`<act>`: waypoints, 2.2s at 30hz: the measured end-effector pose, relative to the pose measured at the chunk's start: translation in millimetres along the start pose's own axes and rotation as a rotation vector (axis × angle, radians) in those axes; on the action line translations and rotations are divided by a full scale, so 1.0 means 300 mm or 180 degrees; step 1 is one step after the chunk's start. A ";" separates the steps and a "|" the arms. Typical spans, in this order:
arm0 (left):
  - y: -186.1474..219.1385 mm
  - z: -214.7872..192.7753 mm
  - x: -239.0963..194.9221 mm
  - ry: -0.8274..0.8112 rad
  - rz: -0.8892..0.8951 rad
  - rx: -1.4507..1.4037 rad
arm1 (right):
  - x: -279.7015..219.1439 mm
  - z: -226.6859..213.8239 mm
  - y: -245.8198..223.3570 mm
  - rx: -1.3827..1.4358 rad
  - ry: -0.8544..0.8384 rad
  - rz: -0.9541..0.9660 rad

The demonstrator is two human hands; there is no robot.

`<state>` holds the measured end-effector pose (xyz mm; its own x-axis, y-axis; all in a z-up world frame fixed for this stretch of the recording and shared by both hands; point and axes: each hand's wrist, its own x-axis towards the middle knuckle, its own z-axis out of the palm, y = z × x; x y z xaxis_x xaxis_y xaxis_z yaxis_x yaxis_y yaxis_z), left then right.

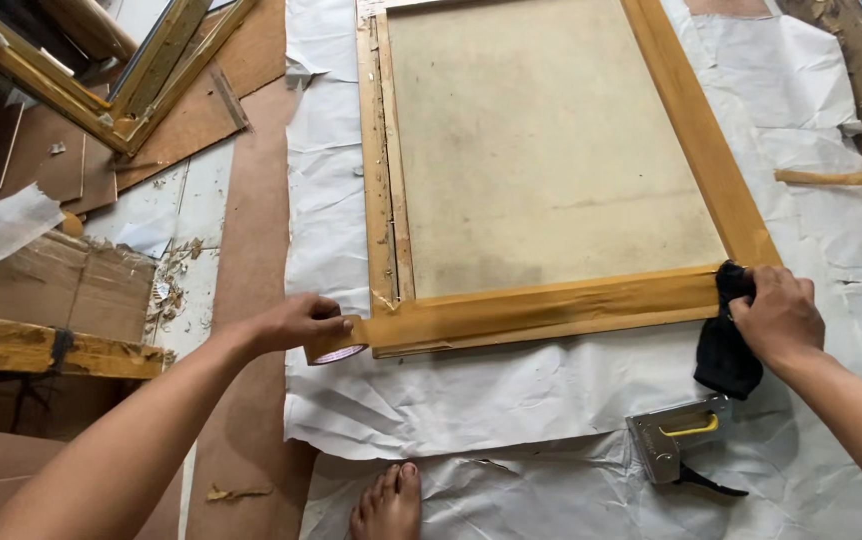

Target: The person applies clear packing tape along the edges of a wooden frame and wipes the taped areas with a black cloth. The person repeatedly tapes and wipes the frame's perimeter, smoothing the tape and cleaning the surface.

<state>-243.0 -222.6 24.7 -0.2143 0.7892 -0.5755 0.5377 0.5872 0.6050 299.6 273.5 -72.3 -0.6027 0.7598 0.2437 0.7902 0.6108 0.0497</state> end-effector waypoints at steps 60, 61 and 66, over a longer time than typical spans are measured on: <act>0.451 0.554 0.375 0.2163 0.2884 0.3423 | 0.039 -0.005 -0.001 -0.0889 -0.1674 0.0723; 0.449 0.552 0.373 0.2239 0.2885 0.3483 | 0.074 -0.068 -0.008 -0.0520 -0.2064 0.1116; 0.439 0.526 0.348 0.2375 0.2809 0.3597 | -0.063 -0.034 -0.096 -0.0259 -0.1574 0.0981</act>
<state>-65.8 -91.3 -42.3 0.3244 0.8969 0.3005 0.9243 -0.2330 -0.3023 289.2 239.3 -68.3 -0.3085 0.9252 -0.2210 0.9314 0.3410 0.1271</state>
